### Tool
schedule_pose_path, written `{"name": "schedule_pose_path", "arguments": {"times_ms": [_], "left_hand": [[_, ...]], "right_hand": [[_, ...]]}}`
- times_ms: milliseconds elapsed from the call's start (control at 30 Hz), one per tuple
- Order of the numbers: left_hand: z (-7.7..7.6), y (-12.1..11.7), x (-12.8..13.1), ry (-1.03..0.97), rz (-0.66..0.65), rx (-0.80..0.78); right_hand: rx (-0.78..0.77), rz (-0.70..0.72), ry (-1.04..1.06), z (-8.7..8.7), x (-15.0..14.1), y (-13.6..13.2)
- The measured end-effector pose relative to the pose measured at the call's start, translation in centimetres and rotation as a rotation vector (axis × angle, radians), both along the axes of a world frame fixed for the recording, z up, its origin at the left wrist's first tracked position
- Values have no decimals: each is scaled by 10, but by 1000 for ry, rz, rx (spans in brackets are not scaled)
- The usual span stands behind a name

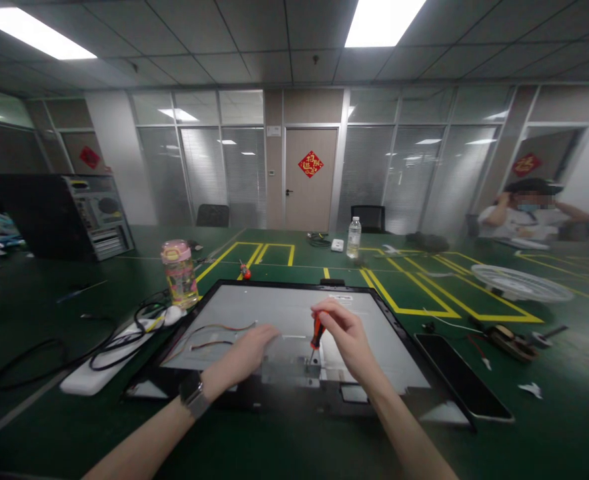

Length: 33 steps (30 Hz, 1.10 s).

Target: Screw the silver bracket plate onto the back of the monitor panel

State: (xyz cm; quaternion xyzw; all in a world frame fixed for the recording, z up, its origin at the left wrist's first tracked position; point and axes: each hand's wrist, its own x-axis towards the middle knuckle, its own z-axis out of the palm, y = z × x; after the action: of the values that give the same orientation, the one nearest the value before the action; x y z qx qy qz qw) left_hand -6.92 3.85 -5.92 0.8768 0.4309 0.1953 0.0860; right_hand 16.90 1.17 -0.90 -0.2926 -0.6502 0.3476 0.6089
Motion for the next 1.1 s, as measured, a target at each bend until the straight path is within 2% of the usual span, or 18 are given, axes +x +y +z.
{"name": "schedule_pose_path", "arguments": {"times_ms": [100,300,600,833,1033,1100], "left_hand": [[2,-1,0,-2,-2,-1],[3,-2,0,5,6,-5],[7,-4,1,10,3,-15],[2,-2,0,10,10,-27],[2,-1,0,-21,-1,-15],[3,-2,0,-29,-2,-17]], "right_hand": [[-59,34,21,1,0,-1],[27,-2,-20,4,0,-3],[-36,53,7,4,-1,-4],[-9,-27,-72,10,-3,-8],[118,-135,-117,13,-4,-10],[118,-143,-126,13,-5,-11]]}}
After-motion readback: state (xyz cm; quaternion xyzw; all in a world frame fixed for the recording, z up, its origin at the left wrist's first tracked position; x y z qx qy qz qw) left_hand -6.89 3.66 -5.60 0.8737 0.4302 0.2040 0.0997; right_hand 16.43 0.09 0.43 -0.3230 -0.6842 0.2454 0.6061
